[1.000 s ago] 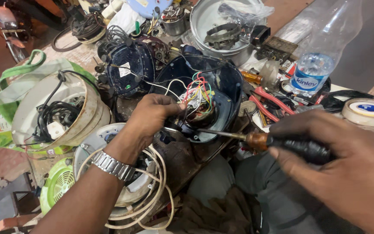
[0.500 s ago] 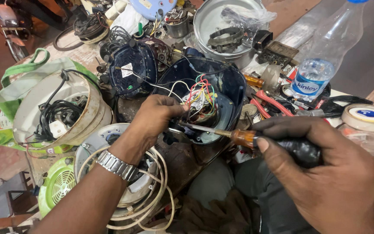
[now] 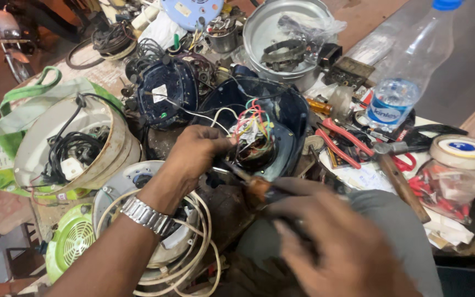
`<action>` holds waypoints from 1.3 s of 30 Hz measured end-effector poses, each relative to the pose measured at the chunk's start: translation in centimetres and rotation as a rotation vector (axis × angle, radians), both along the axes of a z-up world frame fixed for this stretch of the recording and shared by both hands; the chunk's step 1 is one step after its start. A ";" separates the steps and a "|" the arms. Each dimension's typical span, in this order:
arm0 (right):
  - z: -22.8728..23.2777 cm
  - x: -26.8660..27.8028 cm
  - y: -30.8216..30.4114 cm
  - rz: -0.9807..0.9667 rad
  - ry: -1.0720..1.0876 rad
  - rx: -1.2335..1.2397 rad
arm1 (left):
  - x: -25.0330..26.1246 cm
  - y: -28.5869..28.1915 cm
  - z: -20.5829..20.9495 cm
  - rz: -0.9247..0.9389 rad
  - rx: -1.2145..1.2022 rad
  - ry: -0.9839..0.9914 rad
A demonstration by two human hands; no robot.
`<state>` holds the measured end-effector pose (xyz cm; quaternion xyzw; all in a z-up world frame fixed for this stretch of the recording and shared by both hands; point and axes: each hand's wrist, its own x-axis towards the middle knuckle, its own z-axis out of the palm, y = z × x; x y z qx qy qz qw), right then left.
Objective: The person disassembles and repairs an appliance by using a screwdriver to remove screws from internal components and using pliers to manipulate wires and parts.
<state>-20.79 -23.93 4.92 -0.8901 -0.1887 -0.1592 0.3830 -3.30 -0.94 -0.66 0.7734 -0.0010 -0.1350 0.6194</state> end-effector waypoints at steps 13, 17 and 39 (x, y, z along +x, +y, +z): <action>0.1 1.7 0.2 -0.035 -0.076 0.705 | 0.4 0.0 0.2 0.000 0.054 0.035; 1.0 2.6 -1.0 -0.089 -0.170 0.557 | 0.4 0.0 0.1 -0.006 0.029 0.030; 1.0 0.4 2.0 0.145 -0.351 -0.007 | 1.0 -0.1 -0.4 0.014 0.029 0.021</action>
